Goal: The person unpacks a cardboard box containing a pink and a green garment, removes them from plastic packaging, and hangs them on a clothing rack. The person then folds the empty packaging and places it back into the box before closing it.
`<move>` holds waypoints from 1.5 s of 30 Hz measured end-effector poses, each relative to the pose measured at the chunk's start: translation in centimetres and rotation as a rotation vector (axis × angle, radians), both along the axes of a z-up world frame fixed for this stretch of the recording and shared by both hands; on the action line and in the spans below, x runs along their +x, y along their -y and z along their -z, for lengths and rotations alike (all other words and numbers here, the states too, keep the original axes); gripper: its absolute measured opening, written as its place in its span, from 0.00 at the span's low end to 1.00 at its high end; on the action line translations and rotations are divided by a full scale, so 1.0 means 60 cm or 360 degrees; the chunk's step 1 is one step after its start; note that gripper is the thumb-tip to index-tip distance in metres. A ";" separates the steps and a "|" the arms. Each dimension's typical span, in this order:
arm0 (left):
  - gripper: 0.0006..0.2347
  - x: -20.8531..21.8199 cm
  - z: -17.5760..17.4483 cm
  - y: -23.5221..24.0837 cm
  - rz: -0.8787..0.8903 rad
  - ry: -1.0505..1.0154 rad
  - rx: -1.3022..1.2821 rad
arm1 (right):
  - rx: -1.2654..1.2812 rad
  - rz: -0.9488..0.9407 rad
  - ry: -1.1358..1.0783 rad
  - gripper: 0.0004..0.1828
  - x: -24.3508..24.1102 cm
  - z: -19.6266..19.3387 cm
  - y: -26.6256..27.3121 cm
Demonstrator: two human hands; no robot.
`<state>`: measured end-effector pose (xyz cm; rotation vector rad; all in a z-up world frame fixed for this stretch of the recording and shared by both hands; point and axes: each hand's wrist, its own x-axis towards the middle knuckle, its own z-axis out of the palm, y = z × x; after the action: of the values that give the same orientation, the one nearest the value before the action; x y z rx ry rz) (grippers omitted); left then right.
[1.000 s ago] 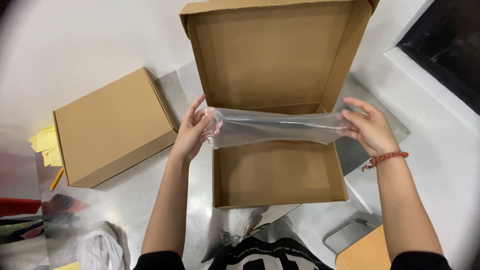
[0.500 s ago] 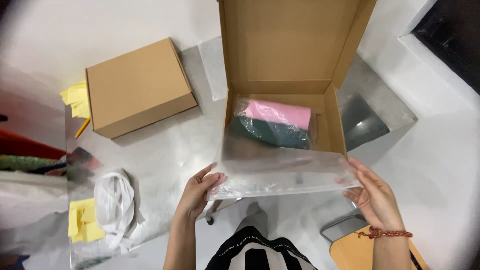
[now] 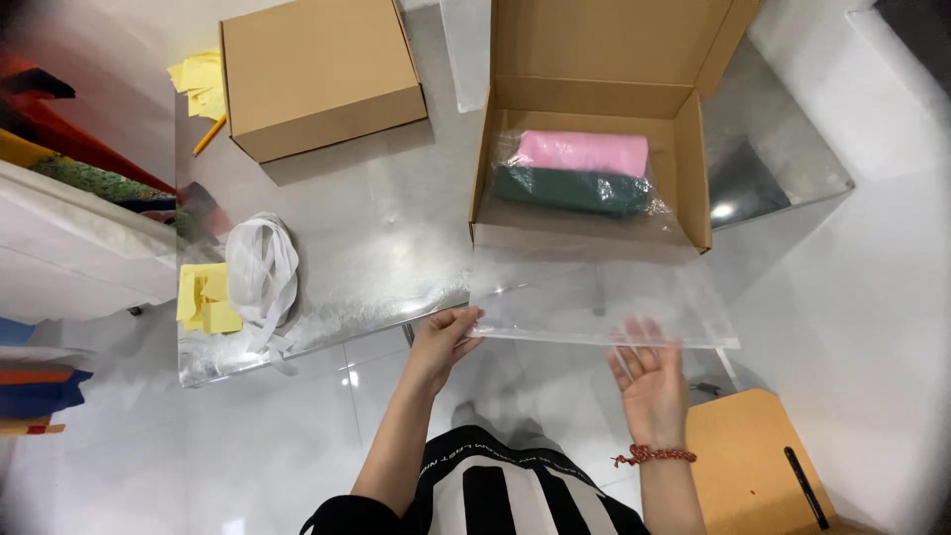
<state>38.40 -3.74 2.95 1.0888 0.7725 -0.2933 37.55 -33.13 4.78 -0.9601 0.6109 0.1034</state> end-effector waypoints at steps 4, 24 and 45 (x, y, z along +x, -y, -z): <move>0.14 -0.008 0.090 0.002 0.0049 0.0241 0.0128 | 0.0080 -0.0200 -0.0017 0.12 -0.018 0.015 -0.099; 0.17 -0.030 0.032 0.006 0.1064 0.0606 0.1516 | -0.0465 -0.0661 -0.0016 0.25 -0.036 0.135 -0.287; 0.14 0.010 -0.076 -0.024 0.0055 0.0543 0.0186 | -0.0545 0.0453 -0.0091 0.20 -0.029 0.086 0.095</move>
<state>39.00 -2.32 7.48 1.2242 0.4704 -0.0871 35.84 -38.86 -0.35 -1.1917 0.8291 -0.2353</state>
